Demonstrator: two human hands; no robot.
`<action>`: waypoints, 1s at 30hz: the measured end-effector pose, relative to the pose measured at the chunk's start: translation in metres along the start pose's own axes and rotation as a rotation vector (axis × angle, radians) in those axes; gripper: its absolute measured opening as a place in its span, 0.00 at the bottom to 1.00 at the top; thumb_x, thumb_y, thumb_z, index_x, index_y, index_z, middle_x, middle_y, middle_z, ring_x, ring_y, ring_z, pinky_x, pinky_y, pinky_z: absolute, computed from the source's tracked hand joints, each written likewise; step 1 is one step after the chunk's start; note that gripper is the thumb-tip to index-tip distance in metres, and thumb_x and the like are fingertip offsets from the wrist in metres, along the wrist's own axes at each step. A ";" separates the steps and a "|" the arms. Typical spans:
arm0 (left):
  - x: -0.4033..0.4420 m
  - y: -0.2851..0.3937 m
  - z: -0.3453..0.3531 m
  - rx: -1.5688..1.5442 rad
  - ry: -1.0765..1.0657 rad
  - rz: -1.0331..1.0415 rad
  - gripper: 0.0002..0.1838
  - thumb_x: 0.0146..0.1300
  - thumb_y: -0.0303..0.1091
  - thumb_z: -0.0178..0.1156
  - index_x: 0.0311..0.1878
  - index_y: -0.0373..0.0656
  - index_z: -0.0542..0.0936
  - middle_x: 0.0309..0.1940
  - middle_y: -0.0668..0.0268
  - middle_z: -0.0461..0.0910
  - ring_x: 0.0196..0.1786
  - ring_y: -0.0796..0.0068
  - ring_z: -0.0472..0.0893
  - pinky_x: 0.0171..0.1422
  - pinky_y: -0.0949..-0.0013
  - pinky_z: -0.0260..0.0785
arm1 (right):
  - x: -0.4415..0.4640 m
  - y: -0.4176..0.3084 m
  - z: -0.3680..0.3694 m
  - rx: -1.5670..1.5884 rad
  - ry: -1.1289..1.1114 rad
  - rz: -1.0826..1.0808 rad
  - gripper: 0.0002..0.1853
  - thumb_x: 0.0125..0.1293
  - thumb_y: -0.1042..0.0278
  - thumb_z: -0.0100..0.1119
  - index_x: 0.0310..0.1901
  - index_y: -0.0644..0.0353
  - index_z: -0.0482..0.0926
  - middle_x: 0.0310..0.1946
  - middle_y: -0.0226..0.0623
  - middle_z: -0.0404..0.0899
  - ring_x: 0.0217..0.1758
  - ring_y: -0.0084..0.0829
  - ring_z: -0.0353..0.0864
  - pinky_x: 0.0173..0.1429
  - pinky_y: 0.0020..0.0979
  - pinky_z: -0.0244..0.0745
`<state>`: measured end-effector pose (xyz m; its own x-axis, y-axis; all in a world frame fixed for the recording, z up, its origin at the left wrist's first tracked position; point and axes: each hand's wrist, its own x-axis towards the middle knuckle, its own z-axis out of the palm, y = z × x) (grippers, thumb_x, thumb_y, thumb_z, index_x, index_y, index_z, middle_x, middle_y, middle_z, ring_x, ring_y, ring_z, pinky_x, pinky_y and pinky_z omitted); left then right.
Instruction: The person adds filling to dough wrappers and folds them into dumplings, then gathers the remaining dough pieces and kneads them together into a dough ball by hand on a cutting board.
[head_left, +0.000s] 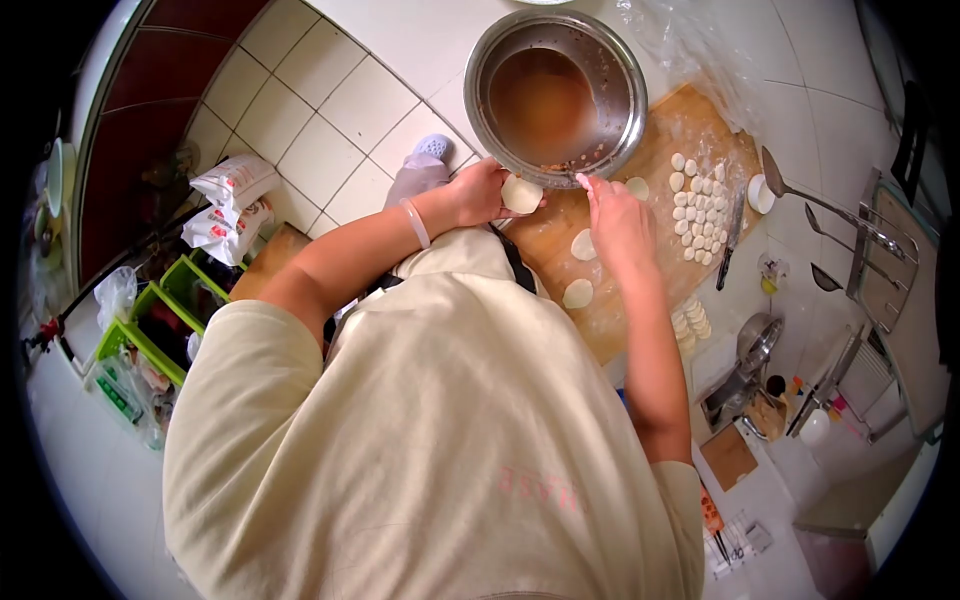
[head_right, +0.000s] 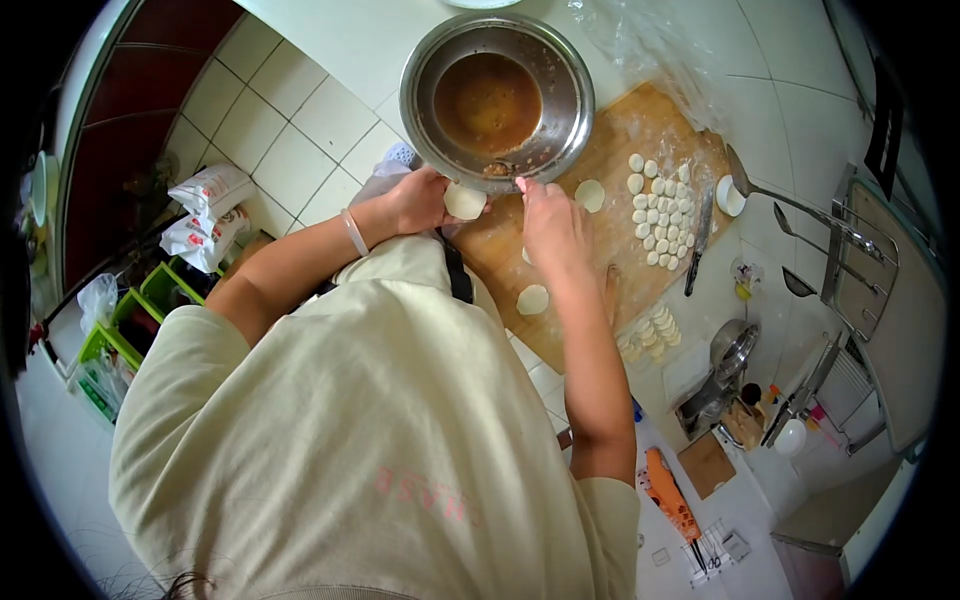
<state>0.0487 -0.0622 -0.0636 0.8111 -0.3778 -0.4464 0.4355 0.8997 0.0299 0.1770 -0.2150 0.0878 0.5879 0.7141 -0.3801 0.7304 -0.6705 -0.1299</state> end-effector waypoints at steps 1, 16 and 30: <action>0.002 -0.001 0.003 -0.002 0.000 0.000 0.28 0.75 0.50 0.34 0.68 0.40 0.65 0.64 0.58 0.71 0.63 0.59 0.75 0.70 0.59 0.65 | -0.004 -0.004 -0.001 0.013 0.002 -0.020 0.14 0.72 0.63 0.49 0.53 0.53 0.80 0.35 0.47 0.80 0.35 0.51 0.81 0.39 0.47 0.75; -0.004 0.002 0.024 -0.036 0.011 0.072 0.28 0.76 0.50 0.30 0.64 0.42 0.69 0.62 0.59 0.74 0.61 0.58 0.78 0.64 0.59 0.71 | -0.071 -0.036 -0.021 0.142 0.143 -0.101 0.17 0.69 0.68 0.53 0.58 0.54 0.76 0.28 0.42 0.76 0.28 0.46 0.80 0.31 0.44 0.74; -0.006 0.004 0.024 0.011 -0.007 0.070 0.28 0.76 0.49 0.30 0.66 0.41 0.67 0.62 0.58 0.74 0.61 0.59 0.77 0.64 0.58 0.71 | -0.032 -0.014 0.000 0.100 0.235 0.001 0.12 0.72 0.67 0.50 0.52 0.57 0.78 0.31 0.43 0.79 0.32 0.46 0.81 0.34 0.45 0.74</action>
<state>0.0549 -0.0616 -0.0392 0.8425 -0.3158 -0.4365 0.3821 0.9214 0.0710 0.1475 -0.2284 0.1021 0.6622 0.7324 -0.1580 0.6983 -0.6798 -0.2242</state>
